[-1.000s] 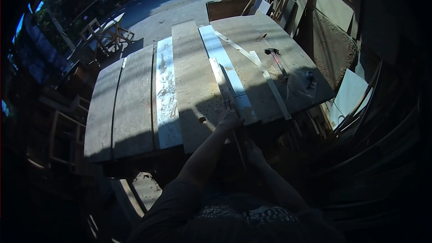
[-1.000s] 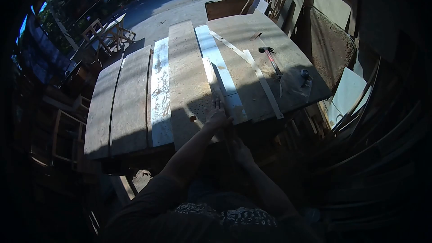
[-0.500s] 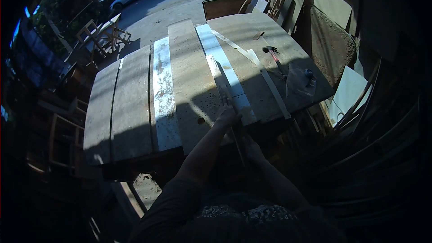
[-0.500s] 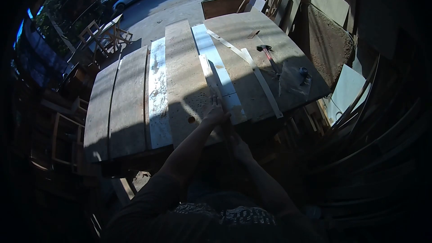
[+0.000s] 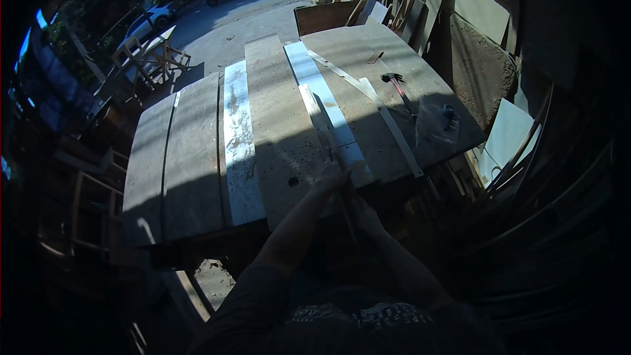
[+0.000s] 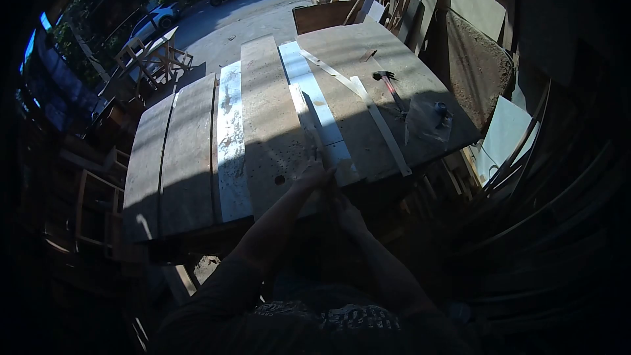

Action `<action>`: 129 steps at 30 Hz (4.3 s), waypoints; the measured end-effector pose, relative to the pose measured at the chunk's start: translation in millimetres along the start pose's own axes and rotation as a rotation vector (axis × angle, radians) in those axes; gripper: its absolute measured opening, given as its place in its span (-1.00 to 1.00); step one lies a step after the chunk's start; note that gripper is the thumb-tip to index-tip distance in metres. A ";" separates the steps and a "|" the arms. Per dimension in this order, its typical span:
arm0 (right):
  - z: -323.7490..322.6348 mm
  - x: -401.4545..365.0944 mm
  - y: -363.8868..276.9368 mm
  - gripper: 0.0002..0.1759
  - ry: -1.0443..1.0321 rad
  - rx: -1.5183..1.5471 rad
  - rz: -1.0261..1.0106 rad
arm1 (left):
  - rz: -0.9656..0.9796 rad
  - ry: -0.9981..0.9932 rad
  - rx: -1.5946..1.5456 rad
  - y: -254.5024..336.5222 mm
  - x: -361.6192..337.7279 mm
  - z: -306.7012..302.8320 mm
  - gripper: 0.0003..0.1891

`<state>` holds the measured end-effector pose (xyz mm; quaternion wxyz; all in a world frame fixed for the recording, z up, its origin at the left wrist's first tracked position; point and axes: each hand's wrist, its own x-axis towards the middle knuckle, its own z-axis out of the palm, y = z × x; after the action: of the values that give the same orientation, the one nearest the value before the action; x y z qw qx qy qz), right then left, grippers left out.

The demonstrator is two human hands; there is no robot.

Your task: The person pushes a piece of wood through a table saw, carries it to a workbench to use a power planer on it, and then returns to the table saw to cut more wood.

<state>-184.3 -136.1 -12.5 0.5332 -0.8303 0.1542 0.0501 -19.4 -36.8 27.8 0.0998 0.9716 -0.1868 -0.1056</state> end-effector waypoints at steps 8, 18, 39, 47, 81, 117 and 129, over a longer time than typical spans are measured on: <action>4.4 11.7 9.3 -0.35 -0.020 -0.023 -0.057 | 0.049 0.042 0.087 11.5 -33.6 12.8 0.01; 5.3 20.9 4.4 -0.36 -0.001 0.033 0.012 | -0.005 0.001 0.006 16.7 -29.5 -0.7 0.00; 0.8 39.9 -13.3 -0.35 -0.052 -0.025 -0.034 | 0.004 -0.013 0.058 6.2 3.7 2.0 0.04; 8.1 67.2 -0.8 -0.28 -0.073 -0.015 -0.040 | -0.045 -0.059 -0.016 12.1 2.3 -23.4 0.05; 12.5 56.9 12.4 -0.33 -0.027 -0.046 -0.060 | -0.029 0.046 0.030 -16.2 73.6 37.7 0.07; -16.7 -92.8 77.4 -0.50 -0.045 0.846 -0.119 | 0.383 -0.268 -1.868 79.2 -73.2 -107.0 -0.39; -255.5 -221.6 8.0 -0.68 1.046 -0.591 -0.680 | 0.891 0.373 0.074 125.3 -149.1 -84.4 -0.62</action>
<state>-417.5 -324.5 144.4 0.1262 -0.8581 0.1019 -0.4871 -177.1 -80.6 163.0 0.1325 0.8025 -0.5671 0.1301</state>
